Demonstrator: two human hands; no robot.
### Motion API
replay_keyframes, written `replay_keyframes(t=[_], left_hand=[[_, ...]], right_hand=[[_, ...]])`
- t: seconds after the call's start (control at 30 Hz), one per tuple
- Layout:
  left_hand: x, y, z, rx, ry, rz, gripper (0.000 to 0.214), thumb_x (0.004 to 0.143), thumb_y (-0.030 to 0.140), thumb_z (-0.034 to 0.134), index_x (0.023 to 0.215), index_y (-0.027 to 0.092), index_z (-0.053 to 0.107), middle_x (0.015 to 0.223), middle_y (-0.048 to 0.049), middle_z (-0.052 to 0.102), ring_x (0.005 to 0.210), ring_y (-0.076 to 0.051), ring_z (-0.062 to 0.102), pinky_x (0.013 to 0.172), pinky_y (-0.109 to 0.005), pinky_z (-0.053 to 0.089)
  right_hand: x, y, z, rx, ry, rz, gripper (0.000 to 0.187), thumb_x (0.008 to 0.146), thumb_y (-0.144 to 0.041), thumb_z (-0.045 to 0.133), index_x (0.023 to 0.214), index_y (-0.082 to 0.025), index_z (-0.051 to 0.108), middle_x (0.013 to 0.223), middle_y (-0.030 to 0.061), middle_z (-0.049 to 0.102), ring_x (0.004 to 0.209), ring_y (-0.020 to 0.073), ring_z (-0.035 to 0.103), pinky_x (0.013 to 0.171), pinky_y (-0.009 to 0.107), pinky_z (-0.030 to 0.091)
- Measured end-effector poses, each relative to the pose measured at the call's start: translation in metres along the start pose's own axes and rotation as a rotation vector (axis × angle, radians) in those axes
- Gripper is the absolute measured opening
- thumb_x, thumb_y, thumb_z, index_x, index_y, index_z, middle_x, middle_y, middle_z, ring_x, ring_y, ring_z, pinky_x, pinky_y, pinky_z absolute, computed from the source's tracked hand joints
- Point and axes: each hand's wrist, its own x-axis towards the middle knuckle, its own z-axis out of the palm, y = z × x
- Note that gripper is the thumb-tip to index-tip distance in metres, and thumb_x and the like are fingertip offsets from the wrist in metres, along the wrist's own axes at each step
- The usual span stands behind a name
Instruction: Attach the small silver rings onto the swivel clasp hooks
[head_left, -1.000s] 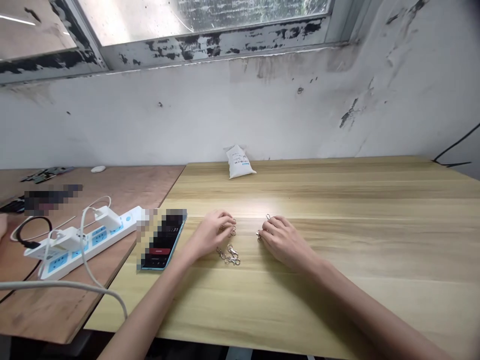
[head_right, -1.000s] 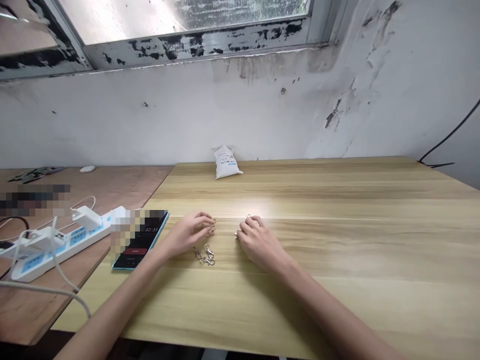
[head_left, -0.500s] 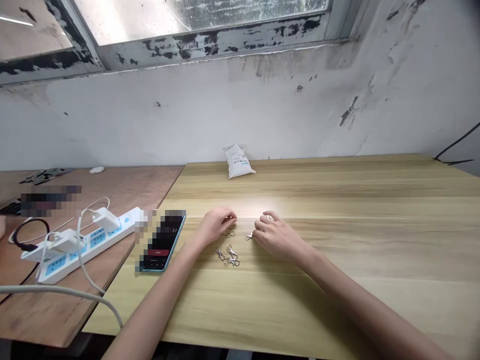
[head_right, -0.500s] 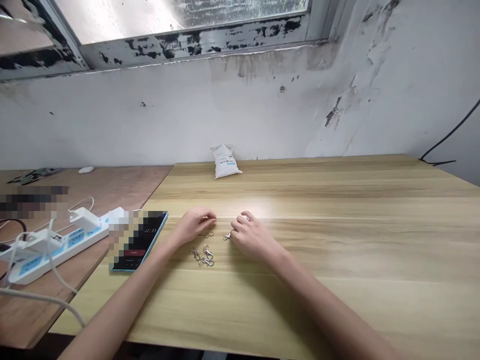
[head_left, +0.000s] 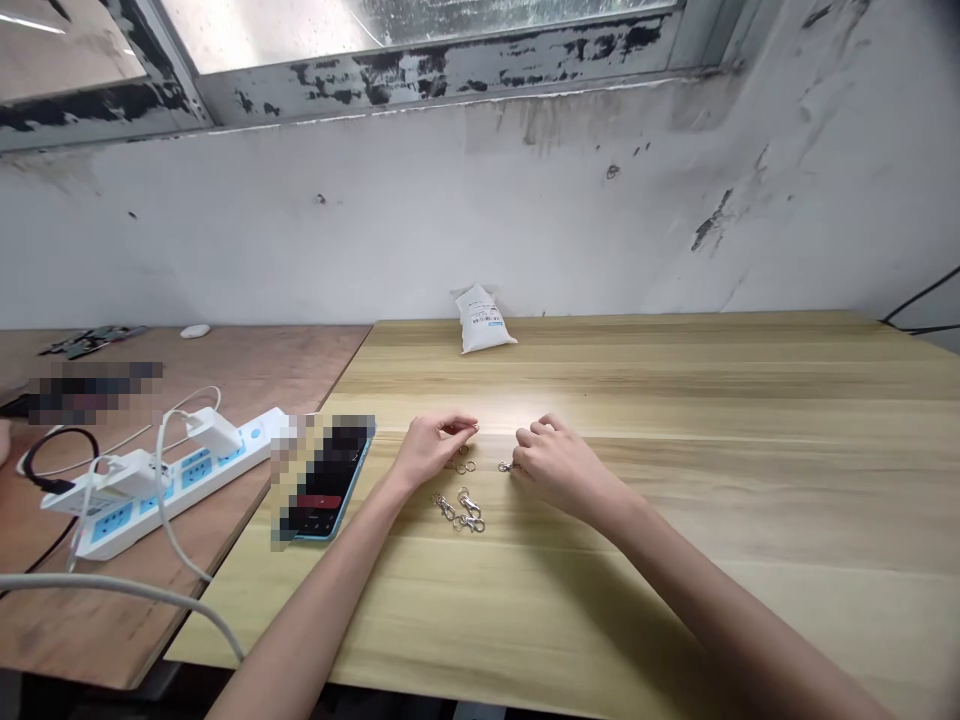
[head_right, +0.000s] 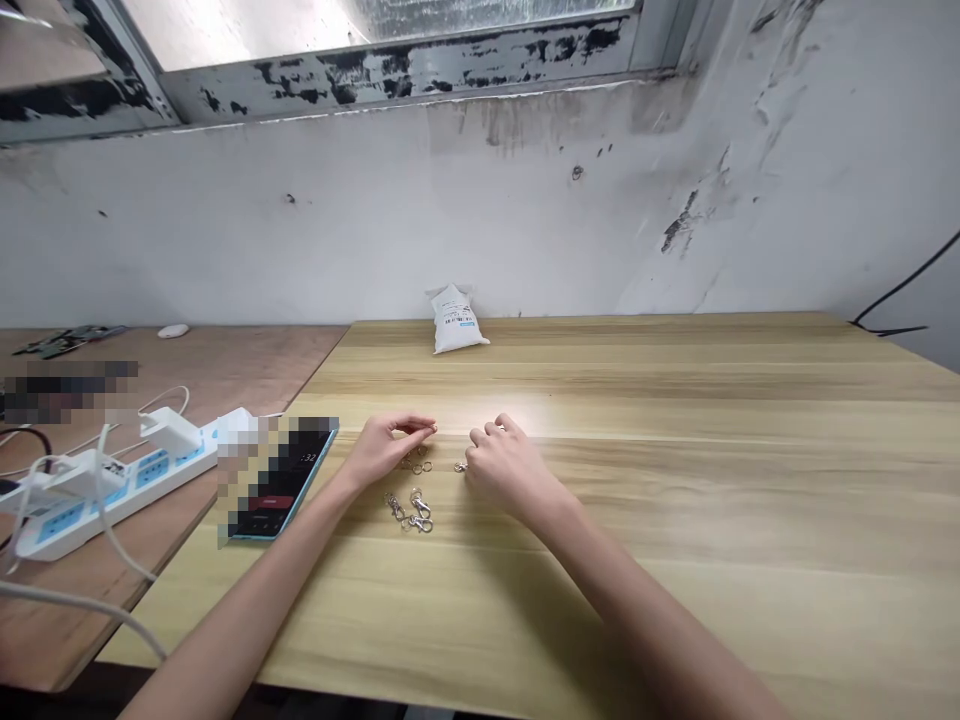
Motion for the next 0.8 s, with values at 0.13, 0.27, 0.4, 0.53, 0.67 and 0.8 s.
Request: replay_keyframes(t=[0.13, 0.27, 0.4, 0.53, 0.67, 0.8], left_hand=[[-0.002, 0.003, -0.001, 0.019, -0.008, -0.007, 0.012, 0.084, 0.027, 0.062, 0.084, 0.020, 0.072, 0.084, -0.0013, 0.077, 0.077, -0.017, 0.072, 0.073, -0.027, 0.055], [-0.005, 0.006, -0.002, 0.039, -0.023, 0.002, 0.008, 0.083, 0.024, 0.063, 0.083, 0.020, 0.070, 0.081, -0.0001, 0.075, 0.075, -0.016, 0.071, 0.072, -0.027, 0.054], [-0.008, 0.008, -0.002, 0.070, -0.031, 0.083, 0.007, 0.084, 0.021, 0.063, 0.084, 0.022, 0.069, 0.102, -0.0022, 0.074, 0.100, -0.020, 0.067, 0.092, -0.034, 0.051], [-0.009, 0.012, -0.002, 0.117, -0.011, 0.201, 0.006, 0.084, 0.021, 0.065, 0.081, 0.022, 0.070, 0.125, -0.0054, 0.065, 0.124, -0.025, 0.052, 0.104, -0.044, 0.042], [-0.011, 0.017, -0.001, 0.154, -0.027, 0.232, 0.005, 0.084, 0.023, 0.067, 0.080, 0.022, 0.070, 0.138, -0.0052, 0.055, 0.139, -0.028, 0.036, 0.113, -0.051, 0.032], [-0.012, 0.022, -0.001, 0.151, -0.041, 0.223, 0.006, 0.085, 0.024, 0.067, 0.081, 0.022, 0.070, 0.144, -0.0042, 0.050, 0.143, -0.028, 0.030, 0.116, -0.053, 0.027]], right_hand=[[0.001, -0.006, 0.007, -0.064, 0.022, -0.091, 0.023, 0.085, -0.006, 0.057, 0.068, -0.017, 0.068, 0.072, 0.0066, 0.064, 0.074, 0.0202, 0.058, 0.074, 0.035, 0.034], [0.000, -0.006, 0.015, -0.034, 0.111, -0.045, 0.022, 0.090, -0.010, 0.053, 0.073, -0.016, 0.066, 0.075, 0.0063, 0.064, 0.076, 0.0201, 0.058, 0.079, 0.035, 0.036], [-0.004, -0.003, 0.016, 0.101, 0.170, 0.061, 0.021, 0.094, -0.014, 0.049, 0.082, -0.017, 0.066, 0.090, 0.0072, 0.065, 0.087, 0.0196, 0.059, 0.088, 0.036, 0.039], [-0.006, -0.001, 0.016, 0.190, 0.230, 0.113, 0.020, 0.095, -0.019, 0.048, 0.088, -0.018, 0.067, 0.115, 0.0118, 0.063, 0.108, 0.0235, 0.057, 0.098, 0.041, 0.039], [-0.005, -0.002, 0.019, 0.220, 0.276, 0.131, 0.021, 0.096, -0.021, 0.048, 0.088, -0.018, 0.068, 0.134, 0.0161, 0.054, 0.130, 0.0302, 0.044, 0.108, 0.051, 0.033], [-0.004, -0.002, 0.021, 0.259, 0.281, 0.133, 0.021, 0.096, -0.022, 0.048, 0.090, -0.018, 0.068, 0.140, 0.0161, 0.050, 0.136, 0.0314, 0.038, 0.110, 0.054, 0.031]])
